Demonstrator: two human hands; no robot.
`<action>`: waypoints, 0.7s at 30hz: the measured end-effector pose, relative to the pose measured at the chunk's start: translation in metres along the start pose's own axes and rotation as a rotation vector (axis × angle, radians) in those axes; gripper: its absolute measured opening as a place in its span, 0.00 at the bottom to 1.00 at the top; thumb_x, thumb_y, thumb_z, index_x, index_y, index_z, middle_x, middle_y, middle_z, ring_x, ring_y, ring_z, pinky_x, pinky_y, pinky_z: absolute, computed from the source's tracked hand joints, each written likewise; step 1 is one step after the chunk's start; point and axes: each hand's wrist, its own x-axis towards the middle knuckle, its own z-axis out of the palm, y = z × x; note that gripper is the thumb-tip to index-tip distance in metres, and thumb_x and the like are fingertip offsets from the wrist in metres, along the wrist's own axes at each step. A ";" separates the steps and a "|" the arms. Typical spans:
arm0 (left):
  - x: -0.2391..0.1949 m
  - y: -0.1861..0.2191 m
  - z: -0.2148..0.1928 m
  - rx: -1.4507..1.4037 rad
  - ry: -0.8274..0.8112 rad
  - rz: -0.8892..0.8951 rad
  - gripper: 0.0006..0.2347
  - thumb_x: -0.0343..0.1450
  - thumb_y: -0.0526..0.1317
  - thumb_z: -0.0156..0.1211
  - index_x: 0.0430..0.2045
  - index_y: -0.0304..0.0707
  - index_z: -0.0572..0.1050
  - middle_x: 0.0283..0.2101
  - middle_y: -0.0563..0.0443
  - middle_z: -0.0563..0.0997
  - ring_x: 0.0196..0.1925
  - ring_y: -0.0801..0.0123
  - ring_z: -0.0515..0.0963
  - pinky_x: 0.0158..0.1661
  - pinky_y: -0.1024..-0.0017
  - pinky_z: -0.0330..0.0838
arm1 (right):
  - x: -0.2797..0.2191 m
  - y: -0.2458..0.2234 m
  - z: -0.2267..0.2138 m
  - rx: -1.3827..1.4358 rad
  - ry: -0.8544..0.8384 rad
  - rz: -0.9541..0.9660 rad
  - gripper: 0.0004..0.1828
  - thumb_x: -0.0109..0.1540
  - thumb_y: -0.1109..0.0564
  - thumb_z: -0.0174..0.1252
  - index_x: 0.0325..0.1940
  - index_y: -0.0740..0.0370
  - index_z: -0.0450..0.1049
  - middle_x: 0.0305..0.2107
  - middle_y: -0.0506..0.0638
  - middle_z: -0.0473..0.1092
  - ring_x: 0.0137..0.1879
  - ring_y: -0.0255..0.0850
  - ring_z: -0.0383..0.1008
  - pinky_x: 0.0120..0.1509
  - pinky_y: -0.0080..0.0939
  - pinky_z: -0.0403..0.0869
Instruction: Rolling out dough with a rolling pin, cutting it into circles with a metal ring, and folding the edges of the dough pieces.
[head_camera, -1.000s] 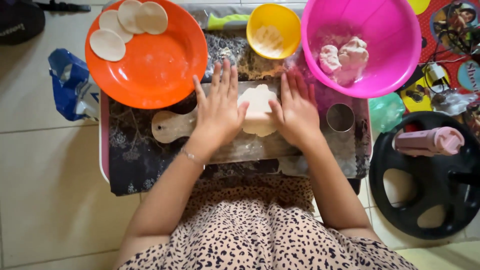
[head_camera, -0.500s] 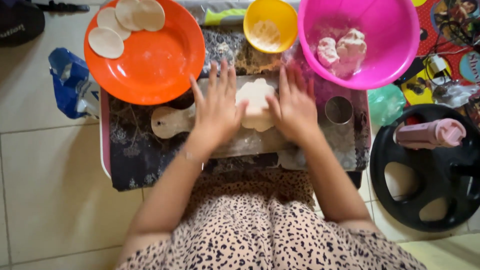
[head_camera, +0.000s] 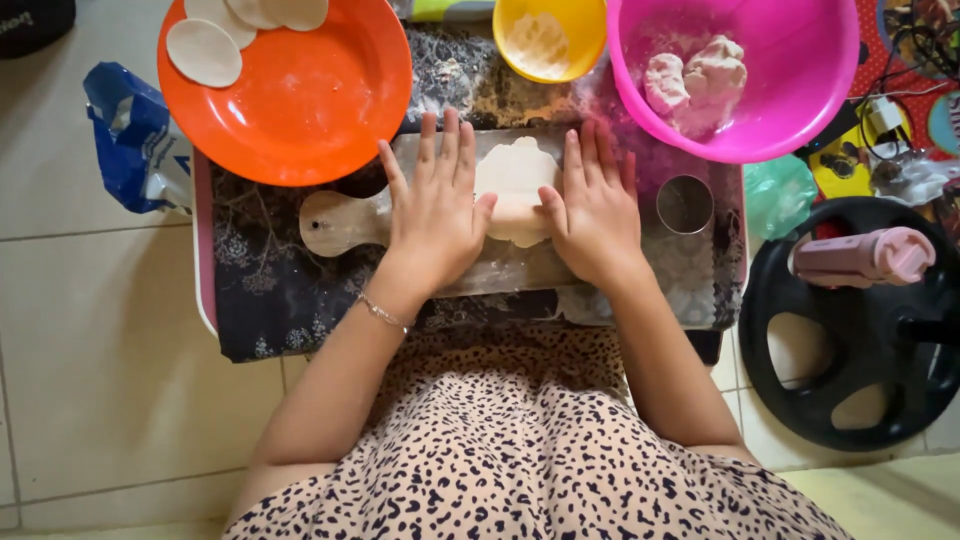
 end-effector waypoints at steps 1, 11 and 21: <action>0.001 0.000 0.000 -0.001 -0.001 0.000 0.33 0.78 0.51 0.41 0.74 0.25 0.44 0.77 0.37 0.35 0.77 0.51 0.26 0.65 0.27 0.21 | 0.002 0.001 0.002 0.000 -0.001 0.000 0.40 0.73 0.39 0.35 0.78 0.73 0.50 0.75 0.69 0.46 0.80 0.61 0.46 0.79 0.63 0.44; 0.022 -0.003 -0.009 0.021 -0.128 -0.067 0.33 0.79 0.52 0.36 0.73 0.26 0.40 0.76 0.39 0.28 0.74 0.54 0.18 0.64 0.29 0.17 | 0.019 0.003 0.002 0.003 -0.045 0.052 0.39 0.71 0.40 0.34 0.78 0.71 0.49 0.75 0.65 0.48 0.81 0.54 0.41 0.79 0.60 0.41; -0.028 0.010 0.002 -0.022 -0.039 -0.004 0.31 0.78 0.51 0.36 0.75 0.33 0.42 0.78 0.40 0.33 0.78 0.48 0.25 0.65 0.27 0.17 | -0.033 0.003 0.018 -0.012 0.187 -0.092 0.41 0.72 0.36 0.34 0.80 0.69 0.50 0.74 0.68 0.53 0.79 0.62 0.48 0.76 0.72 0.49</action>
